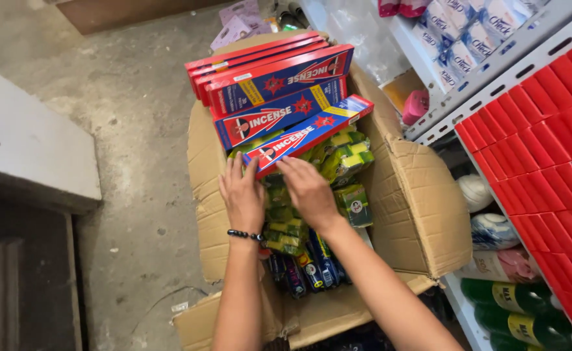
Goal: The recorder is taking incense boxes from a larger shipping box on the floor and organizing them onto a retail shelf.
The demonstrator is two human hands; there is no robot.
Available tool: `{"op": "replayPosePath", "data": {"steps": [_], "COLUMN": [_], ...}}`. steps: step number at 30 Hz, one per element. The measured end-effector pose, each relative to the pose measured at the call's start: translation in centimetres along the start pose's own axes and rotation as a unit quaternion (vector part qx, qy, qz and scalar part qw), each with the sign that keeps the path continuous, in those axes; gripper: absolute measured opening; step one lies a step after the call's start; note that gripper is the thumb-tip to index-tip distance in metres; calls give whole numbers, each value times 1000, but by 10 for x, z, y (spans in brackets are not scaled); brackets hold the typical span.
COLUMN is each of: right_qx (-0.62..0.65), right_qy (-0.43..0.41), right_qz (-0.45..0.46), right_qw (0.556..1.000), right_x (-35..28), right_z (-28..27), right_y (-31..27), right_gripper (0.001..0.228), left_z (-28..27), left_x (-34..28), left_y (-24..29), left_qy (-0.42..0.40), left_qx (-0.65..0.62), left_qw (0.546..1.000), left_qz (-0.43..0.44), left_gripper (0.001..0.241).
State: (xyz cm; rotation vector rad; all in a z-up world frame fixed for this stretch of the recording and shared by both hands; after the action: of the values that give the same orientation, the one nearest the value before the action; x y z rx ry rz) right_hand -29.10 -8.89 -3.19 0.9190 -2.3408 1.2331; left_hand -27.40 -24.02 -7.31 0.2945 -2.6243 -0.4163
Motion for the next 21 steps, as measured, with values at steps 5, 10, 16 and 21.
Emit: {"op": "replayPosePath", "data": {"steps": [5, 10, 16, 21], "right_qx": [-50, -66, -72, -48], "right_qy": [-30, 7, 31, 65], "right_qz": [1, 5, 15, 45], "right_qw": [998, 998, 997, 996], "right_x": [-2, -6, -33, -72], "right_z": [16, -6, -48, -83], "right_y": [-5, -17, -14, -16], "right_gripper": [51, 52, 38, 40], "left_z": [-10, -43, -67, -64], "left_x": [-2, -24, -45, -66], "left_y": [3, 33, 52, 68], "left_qy": [-15, 16, 13, -36], "left_qx": [-26, -88, -154, -233], "left_qw": [1000, 995, 987, 971], "left_qz": [5, 39, 44, 31], "left_gripper": [46, 37, 39, 32]}}
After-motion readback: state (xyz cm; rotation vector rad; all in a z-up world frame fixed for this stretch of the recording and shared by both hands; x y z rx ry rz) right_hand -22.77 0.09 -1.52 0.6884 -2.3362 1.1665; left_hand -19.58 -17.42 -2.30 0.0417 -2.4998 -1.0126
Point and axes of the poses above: each hand's wrist, its own x-axis towards the middle knuckle, its own z-axis out of the palm, y = z × x, the point moved 8 cm from there along x, towards the middle knuckle, and after that the axes turned 12 degrees about x, right-handed, at the moved point
